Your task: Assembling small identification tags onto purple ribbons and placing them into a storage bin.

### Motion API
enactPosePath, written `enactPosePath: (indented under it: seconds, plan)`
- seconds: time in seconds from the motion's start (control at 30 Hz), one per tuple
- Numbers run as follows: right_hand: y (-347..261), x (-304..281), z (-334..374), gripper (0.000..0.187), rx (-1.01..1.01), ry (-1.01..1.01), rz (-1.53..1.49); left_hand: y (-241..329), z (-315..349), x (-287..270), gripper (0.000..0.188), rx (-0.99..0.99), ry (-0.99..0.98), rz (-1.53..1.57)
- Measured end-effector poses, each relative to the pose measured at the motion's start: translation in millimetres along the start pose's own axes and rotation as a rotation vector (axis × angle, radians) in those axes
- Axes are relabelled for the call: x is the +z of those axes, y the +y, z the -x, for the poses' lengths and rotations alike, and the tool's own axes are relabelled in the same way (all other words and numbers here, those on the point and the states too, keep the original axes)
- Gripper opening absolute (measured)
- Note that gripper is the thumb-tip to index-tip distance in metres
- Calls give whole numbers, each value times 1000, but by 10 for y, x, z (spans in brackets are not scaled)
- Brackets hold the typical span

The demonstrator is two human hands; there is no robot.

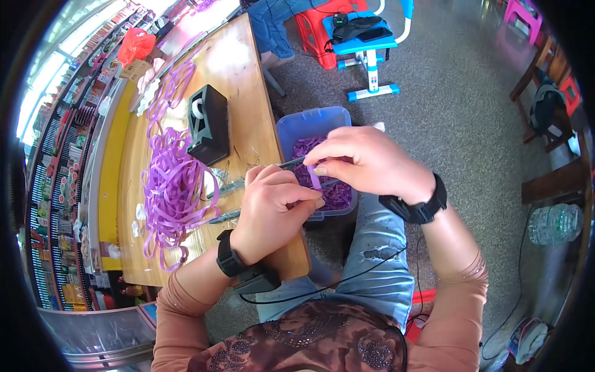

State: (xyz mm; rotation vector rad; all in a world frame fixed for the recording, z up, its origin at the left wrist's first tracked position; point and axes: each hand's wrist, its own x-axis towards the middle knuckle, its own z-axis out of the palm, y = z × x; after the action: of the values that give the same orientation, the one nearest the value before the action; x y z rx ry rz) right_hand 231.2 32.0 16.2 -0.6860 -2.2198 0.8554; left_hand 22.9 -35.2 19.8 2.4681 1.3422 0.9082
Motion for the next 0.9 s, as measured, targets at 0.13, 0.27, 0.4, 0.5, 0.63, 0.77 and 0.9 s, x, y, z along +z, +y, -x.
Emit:
enactPosePath:
  seconds: [0.13,0.27,0.4,0.5,0.63,0.77,0.9]
  plan:
    - [52,-105,-217,20,-72,-157,80,8,-12,14,8,7,0,4]
    - [-29,-226,-416,20,-13,-330,69,15,-8,11,7,-5,-2,14]
    - [-11,-260,-550,17,21,-491,62,24,-9,12,7,-7,6,28]
    - [-74,-289,-635,16,53,-576,93,16,-5,10,8,-10,5,28]
    - [-51,-274,-677,14,30,-598,86,8,-3,11,9,-7,-2,31]
    - [-65,-250,-685,13,61,-604,84,-2,8,9,9,4,10,28]
    - [-9,-221,-649,17,53,-582,80,-12,9,12,10,8,17,26]
